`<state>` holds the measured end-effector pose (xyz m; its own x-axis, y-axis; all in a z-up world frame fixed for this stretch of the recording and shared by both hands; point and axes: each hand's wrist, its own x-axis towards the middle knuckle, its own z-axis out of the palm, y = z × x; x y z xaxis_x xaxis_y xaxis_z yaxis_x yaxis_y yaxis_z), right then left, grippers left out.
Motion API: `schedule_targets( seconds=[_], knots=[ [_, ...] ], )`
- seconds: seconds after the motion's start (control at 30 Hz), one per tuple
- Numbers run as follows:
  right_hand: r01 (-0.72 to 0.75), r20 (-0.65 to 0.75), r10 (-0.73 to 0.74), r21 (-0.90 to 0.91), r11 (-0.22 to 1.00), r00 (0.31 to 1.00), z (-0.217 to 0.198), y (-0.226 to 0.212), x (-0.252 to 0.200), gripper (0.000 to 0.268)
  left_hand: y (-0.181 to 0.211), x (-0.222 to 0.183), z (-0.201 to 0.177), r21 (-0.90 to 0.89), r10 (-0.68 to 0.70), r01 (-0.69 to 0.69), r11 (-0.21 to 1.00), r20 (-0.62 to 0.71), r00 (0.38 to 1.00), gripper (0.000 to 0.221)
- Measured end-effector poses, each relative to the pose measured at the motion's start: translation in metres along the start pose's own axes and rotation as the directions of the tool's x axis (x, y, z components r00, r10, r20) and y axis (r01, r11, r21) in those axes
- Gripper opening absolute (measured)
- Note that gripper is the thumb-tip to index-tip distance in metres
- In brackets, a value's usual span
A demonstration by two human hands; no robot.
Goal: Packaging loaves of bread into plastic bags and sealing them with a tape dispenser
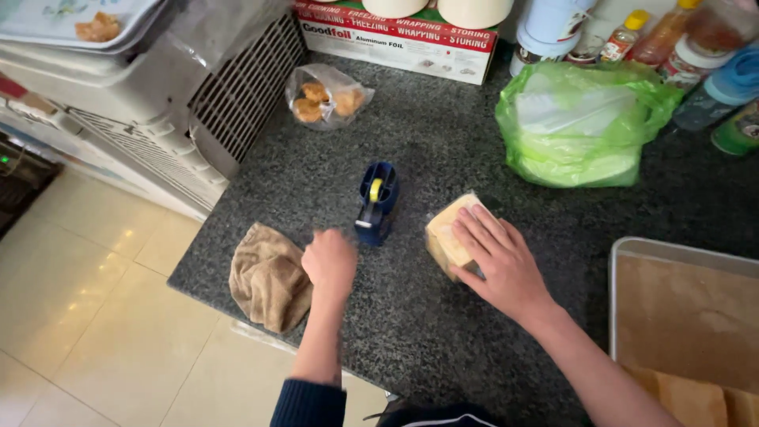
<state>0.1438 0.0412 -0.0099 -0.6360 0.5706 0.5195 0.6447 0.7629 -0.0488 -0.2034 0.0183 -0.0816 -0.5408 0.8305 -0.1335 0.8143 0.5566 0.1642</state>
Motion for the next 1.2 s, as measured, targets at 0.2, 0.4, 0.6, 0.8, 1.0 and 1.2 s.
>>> schedule_targets(
  seconds=[0.2, 0.4, 0.6, 0.8, 1.0, 1.2],
  knots=[
    [-0.006, 0.006, 0.006, -0.003, 1.0, 1.0, -0.002, -0.004, 0.002, 0.078, 0.05, -0.061, -0.024, -0.615, 0.241, -0.187, 0.766, 0.005, 0.971, 0.025],
    [-0.013, 0.021, 0.013, 0.012, 1.0, 1.0, 0.0, -0.004, 0.002, 0.082, 0.115, -0.091, -0.055, -0.938, 0.452, 0.25, 0.24, 0.336, 0.827, 0.028],
    [-0.048, 0.054, 0.045, 0.057, 0.997, 0.998, -0.002, -0.007, 0.002, 0.078, 0.123, -0.083, -0.056, -0.921, 0.42, 0.277, 0.274, 0.374, 0.827, 0.038],
    [-0.057, 0.07, 0.054, 0.036, 0.998, 0.996, -0.001, -0.008, 0.001, 0.079, 0.124, -0.082, -0.055, -0.899, 0.351, 0.299, 0.318, 0.405, 0.844, 0.04],
    [-0.058, 0.069, 0.056, 0.034, 0.998, 0.996, -0.001, -0.008, 0.002, 0.079, 0.125, -0.08, -0.048, -0.89, 0.316, 0.313, 0.33, 0.417, 0.852, 0.041],
    [-0.062, 0.071, 0.06, 0.028, 0.998, 0.996, -0.002, -0.009, 0.001, 0.081, 0.126, -0.08, -0.053, -0.842, 0.256, 0.267, 0.468, 0.418, 0.872, 0.035]
  ],
)
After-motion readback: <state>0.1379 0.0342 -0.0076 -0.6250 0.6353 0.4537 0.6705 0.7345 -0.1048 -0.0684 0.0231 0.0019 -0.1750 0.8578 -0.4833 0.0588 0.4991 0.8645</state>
